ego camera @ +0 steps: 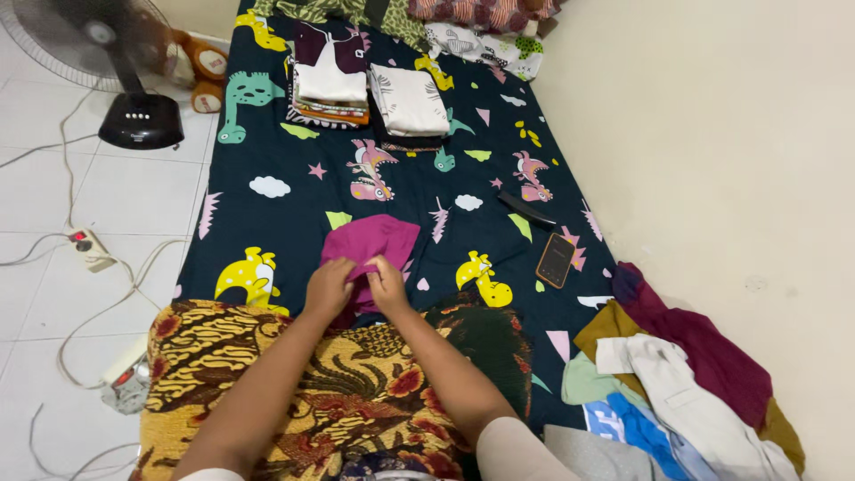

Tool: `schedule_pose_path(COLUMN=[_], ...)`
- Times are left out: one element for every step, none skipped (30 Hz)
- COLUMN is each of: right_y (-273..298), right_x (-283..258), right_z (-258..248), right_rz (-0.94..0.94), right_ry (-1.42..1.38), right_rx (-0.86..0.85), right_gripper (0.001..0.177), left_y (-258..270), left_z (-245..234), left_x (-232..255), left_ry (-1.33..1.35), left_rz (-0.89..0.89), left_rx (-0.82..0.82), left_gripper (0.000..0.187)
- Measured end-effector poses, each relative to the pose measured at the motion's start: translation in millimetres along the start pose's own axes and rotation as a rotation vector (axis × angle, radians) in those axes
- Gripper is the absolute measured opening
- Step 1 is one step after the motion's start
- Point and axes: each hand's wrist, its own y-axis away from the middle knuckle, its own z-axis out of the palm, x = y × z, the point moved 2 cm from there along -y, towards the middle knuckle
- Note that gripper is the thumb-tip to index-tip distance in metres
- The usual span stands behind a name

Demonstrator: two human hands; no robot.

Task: The person folds white and pink shirts by hand and places them in a stack on the bed.

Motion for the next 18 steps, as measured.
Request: schedule_pose_path(right_y=[2,3,6,8,8,7,5,1,-3,-6,-7,-9,-13,-16,-18,-20,-21,-21], right_x=[3,10,18,24,29,33,35,36,34,30,25,19,15,11,8,8,9,11], right_z=[5,10,13,12,13,14,14,14,13,10,6,3,0,-1,-3,-7,-11,-13], right_rz=[-0.002,0.129,0.260,0.259,0.259,0.259,0.258,0.232,0.207,0.205,0.186,0.166,0.165,0.168,0.170,0.170,0.205,0.239], right_ry=[-0.003,-0.033,-0.062,-0.066,-0.118,-0.169,-0.176,-0.247,-0.318,-0.324,-0.345,-0.366,-0.368,-0.371,-0.373,-0.374,-0.296,-0.217], right_rx=[-0.003,0.000,0.001,-0.003,-0.009,-0.016,-0.020,-0.026,-0.032,-0.035,-0.105,-0.175,-0.179,-0.188,-0.196,-0.199,-0.209,-0.219], right_gripper=[0.010,0.009,0.009,0.009,0.008,0.008,0.008,0.008,0.014,0.014,0.027,0.041,0.041,0.041,0.041,0.041,0.034,0.028], left_y=[1,1,1,1,2,2,1,0,0,-1,-1,-1,-2,-4,-6,-7,-8,-9], left_z=[3,8,15,24,33,40,45,48,50,51,51,49,46,41,34,25,15,5], left_x=[-2,-6,-9,-14,-20,-23,-26,-28,-29,-29,-27,-24,-18,-11,-4,3,9,17], left_ry=[0.162,0.323,0.320,0.456,0.590,0.586,0.655,0.724,0.719,0.856,0.994,0.992,1.024,1.055,1.055,1.109,1.162,1.160], left_rz=[-0.035,-0.069,-0.073,-0.179,-0.286,-0.290,-0.269,-0.246,-0.250,-0.269,-0.288,-0.292,-0.288,-0.284,-0.286,-0.269,-0.251,-0.253], left_rx=[0.098,0.197,0.198,0.158,0.117,0.121,0.140,0.159,0.163,0.147,0.129,0.134,0.158,0.182,0.186,0.213,0.241,0.244], left_gripper=[0.031,0.031,0.031,0.030,0.029,0.029,0.026,0.023,0.023,0.020,0.017,0.017,0.016,0.016,0.016,0.017,0.019,0.019])
